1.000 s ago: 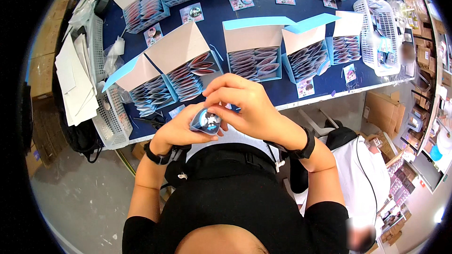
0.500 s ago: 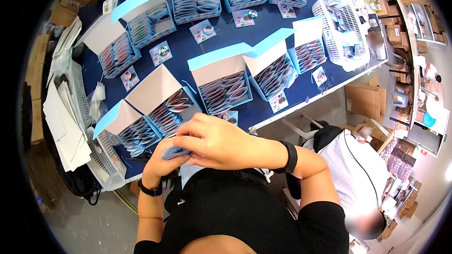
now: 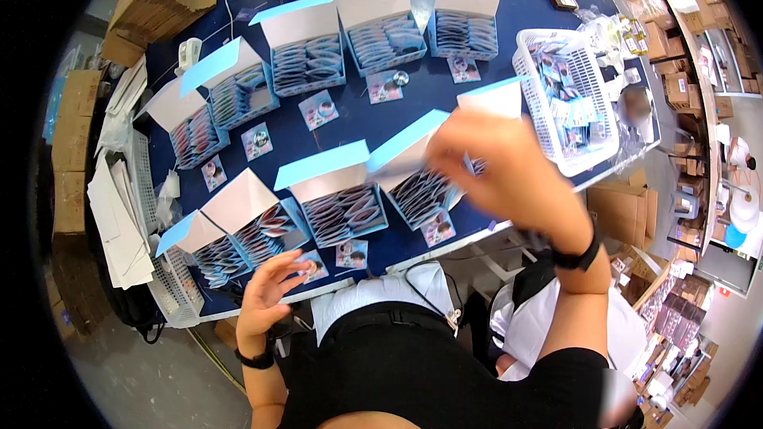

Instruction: The person handles stacks of small blue plastic-wrapped items at a workbench. They use scissors to trim the edges of the plastic packaging on the stacks. The person also moves items between boxes and a white basket on the table.

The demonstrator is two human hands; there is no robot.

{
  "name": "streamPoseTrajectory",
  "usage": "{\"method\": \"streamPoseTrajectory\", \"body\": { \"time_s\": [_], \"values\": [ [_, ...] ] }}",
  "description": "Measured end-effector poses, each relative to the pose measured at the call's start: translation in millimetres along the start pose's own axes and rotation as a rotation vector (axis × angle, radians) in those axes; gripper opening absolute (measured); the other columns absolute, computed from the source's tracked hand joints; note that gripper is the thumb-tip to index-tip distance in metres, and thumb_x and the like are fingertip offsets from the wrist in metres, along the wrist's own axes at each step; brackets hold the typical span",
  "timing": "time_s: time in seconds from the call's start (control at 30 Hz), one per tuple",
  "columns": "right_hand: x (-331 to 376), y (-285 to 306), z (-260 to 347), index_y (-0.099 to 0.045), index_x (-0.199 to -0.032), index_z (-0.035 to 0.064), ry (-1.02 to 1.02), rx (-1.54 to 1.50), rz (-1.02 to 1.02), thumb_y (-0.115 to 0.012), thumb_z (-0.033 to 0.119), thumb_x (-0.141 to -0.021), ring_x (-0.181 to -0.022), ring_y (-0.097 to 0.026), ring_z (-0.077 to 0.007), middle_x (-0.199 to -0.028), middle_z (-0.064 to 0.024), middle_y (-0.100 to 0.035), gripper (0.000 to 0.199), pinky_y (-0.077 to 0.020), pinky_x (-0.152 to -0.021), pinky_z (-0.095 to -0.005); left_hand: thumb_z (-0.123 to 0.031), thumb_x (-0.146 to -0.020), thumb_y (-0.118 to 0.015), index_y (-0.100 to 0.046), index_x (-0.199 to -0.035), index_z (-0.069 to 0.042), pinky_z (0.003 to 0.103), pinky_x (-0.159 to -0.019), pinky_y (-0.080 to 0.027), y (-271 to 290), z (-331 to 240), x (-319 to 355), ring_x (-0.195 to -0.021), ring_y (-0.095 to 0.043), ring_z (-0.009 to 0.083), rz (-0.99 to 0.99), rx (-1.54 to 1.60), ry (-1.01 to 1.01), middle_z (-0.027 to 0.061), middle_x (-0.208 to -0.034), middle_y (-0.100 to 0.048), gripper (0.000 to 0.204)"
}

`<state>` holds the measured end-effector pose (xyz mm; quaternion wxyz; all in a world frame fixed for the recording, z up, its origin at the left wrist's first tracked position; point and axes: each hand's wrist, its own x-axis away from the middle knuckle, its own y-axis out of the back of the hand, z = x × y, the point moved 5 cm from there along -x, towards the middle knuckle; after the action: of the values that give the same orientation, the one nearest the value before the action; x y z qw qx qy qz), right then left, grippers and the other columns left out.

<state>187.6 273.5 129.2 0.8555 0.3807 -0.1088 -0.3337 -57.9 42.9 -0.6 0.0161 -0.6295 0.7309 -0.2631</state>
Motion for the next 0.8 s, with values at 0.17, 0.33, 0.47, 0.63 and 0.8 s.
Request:
{"method": "streamPoseTrajectory", "body": {
  "time_s": [0.17,0.33,0.47,0.63,0.8],
  "values": [
    [-52.8,52.5,-110.5,-0.061,-0.080,-0.0010,-0.076,0.200,-0.063,-0.066,0.003,-0.075,-0.062,-0.058,-0.0228,-0.069,-0.0124,-0.057,0.008,-0.0465,-0.058,-0.0307,-0.028,-0.082,-0.070,-0.041,-0.131,0.002,0.041,-0.094,-0.046,7.9,8.9,34.5,-0.115,-0.054,0.0303,-0.470,-0.022,-0.069,0.0169,-0.130,-0.049,0.064],
    [-124.6,18.9,-209.9,-0.065,-0.077,0.0031,0.060,0.335,0.117,-0.064,0.005,-0.070,-0.071,-0.063,-0.0343,-0.073,-0.0164,-0.064,0.007,-0.0501,-0.064,-0.0389,-0.020,-0.088,-0.063,-0.039,-0.133,0.001,0.038,-0.093,-0.048,-7.3,20.8,71.6,-0.113,-0.055,0.0282,-0.712,-0.035,-0.133,0.0153,-0.129,-0.050,0.054],
    [-166.6,-19.3,-247.6,-0.064,-0.076,0.0015,0.062,0.493,0.162,-0.057,0.007,-0.074,-0.076,-0.063,-0.0385,-0.079,-0.0200,-0.064,0.009,-0.0511,-0.066,-0.0446,-0.017,-0.090,-0.062,-0.038,-0.133,0.001,0.038,-0.092,-0.049,-28.6,24.1,96.3,-0.112,-0.056,0.0279,-0.813,0.030,-0.182,0.0155,-0.128,-0.050,0.052],
    [-187.5,-61.7,-279.2,-0.064,-0.079,-0.0017,0.038,0.648,0.235,-0.061,-0.003,-0.068,-0.085,-0.063,-0.0402,-0.085,-0.0230,-0.064,0.011,-0.0530,-0.073,-0.0449,-0.012,-0.090,-0.060,-0.038,-0.132,0.002,0.037,-0.092,-0.049,-47.6,33.4,118.0,-0.111,-0.056,0.0281,-0.964,0.080,-0.175,0.0164,-0.128,-0.050,0.049],
    [-197.1,-78.8,-284.3,-0.061,-0.070,0.0009,0.177,0.645,0.169,-0.059,0.004,-0.074,-0.080,-0.062,-0.0405,-0.077,-0.0220,-0.062,0.006,-0.0505,-0.070,-0.0454,-0.010,-0.091,-0.058,-0.039,-0.133,0.000,0.038,-0.090,-0.051,-54.3,47.1,124.2,-0.110,-0.057,0.0275,-1.032,0.095,-0.145,0.0152,-0.128,-0.051,0.048]
  ]
}}
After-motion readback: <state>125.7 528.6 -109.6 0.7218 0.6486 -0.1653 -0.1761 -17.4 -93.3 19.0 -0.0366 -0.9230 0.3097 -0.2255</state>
